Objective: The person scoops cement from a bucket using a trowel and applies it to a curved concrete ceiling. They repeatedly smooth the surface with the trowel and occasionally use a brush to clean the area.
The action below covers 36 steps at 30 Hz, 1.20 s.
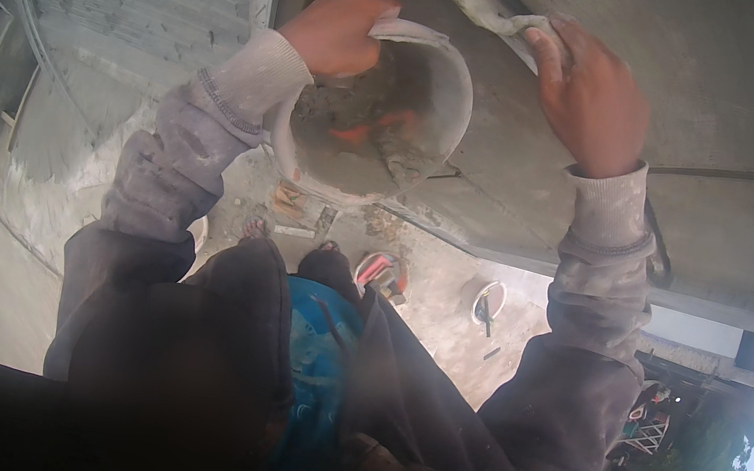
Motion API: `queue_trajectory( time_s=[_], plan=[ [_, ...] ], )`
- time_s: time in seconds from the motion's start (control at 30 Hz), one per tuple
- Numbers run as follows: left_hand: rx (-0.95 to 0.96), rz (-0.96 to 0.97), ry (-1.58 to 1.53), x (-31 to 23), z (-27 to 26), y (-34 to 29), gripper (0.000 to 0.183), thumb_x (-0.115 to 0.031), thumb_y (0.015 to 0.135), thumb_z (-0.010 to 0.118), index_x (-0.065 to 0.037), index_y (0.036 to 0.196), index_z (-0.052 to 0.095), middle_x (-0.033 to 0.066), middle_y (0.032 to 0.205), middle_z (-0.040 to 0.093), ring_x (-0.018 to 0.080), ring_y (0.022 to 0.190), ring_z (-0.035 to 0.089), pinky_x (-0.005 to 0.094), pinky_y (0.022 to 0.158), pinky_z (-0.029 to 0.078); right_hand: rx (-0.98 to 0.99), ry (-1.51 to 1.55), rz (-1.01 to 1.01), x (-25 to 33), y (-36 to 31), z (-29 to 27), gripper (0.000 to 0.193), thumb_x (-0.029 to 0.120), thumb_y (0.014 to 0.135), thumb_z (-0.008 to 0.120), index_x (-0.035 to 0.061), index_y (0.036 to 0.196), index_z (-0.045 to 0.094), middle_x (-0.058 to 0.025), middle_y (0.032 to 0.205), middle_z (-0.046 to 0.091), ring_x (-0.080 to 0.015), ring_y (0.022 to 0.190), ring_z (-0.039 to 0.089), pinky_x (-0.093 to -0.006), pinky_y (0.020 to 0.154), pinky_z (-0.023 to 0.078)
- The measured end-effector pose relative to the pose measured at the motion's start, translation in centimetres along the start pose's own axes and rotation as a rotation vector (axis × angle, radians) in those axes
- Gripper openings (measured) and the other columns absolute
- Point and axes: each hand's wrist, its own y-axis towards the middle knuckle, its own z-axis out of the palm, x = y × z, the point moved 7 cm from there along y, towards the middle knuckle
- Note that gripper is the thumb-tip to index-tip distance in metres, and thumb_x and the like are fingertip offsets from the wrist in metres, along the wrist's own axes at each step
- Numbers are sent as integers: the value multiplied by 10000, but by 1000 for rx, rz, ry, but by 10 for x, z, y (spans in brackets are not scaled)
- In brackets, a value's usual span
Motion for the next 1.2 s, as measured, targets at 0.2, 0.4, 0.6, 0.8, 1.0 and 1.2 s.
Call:
queue_trajectory(
  time_s=[0.2, 0.4, 0.6, 0.8, 1.0, 1.2],
  plan=[
    [58, -30, 3, -2, -2, -2, 468, 1, 732, 539, 93, 1185, 608, 160, 1648, 150, 419, 1203, 570, 436, 1013, 471, 60, 221, -1, -17, -2, -13, 373, 424, 939, 647, 92, 1086, 731, -139, 918, 735, -338, 817, 706, -383, 699, 550],
    [17, 21, 2, 8, 5, 0, 491, 24, 728, 534, 117, 1207, 593, 146, 1654, 131, 419, 1202, 573, 434, 1010, 476, -34, 96, 22, -13, -8, -6, 368, 428, 934, 651, 104, 1090, 730, -134, 914, 736, -333, 800, 711, -383, 686, 555],
    [91, -29, 28, -4, -1, -2, 490, -6, 747, 537, 91, 1224, 596, 155, 1653, 125, 419, 1211, 569, 434, 1003, 480, -194, -93, 7, 3, -7, 5, 345, 455, 916, 661, 158, 1076, 736, -76, 936, 745, -288, 779, 724, -369, 646, 571],
    [32, -14, 19, 1, 2, -3, 465, -44, 736, 552, 51, 1184, 633, 206, 1619, 205, 401, 1160, 604, 434, 989, 496, -229, -191, 12, 24, -8, 17, 334, 440, 929, 662, 160, 1097, 734, -50, 942, 743, -264, 761, 730, -339, 593, 571],
    [65, -10, 60, 3, -1, 2, 378, -59, 734, 545, 54, 1086, 625, 220, 1606, 233, 397, 1159, 603, 442, 977, 497, -114, -243, -30, 24, 1, 14, 345, 458, 935, 645, 163, 1089, 736, -53, 936, 744, -282, 744, 728, -356, 586, 572],
    [36, -21, 47, 1, -5, -1, 371, -39, 730, 542, 60, 1079, 622, 211, 1610, 231, 402, 1175, 590, 446, 980, 492, -50, -150, -79, 15, -7, -3, 368, 459, 936, 644, 137, 1084, 743, -88, 982, 748, -302, 793, 732, -369, 656, 584]
  ],
)
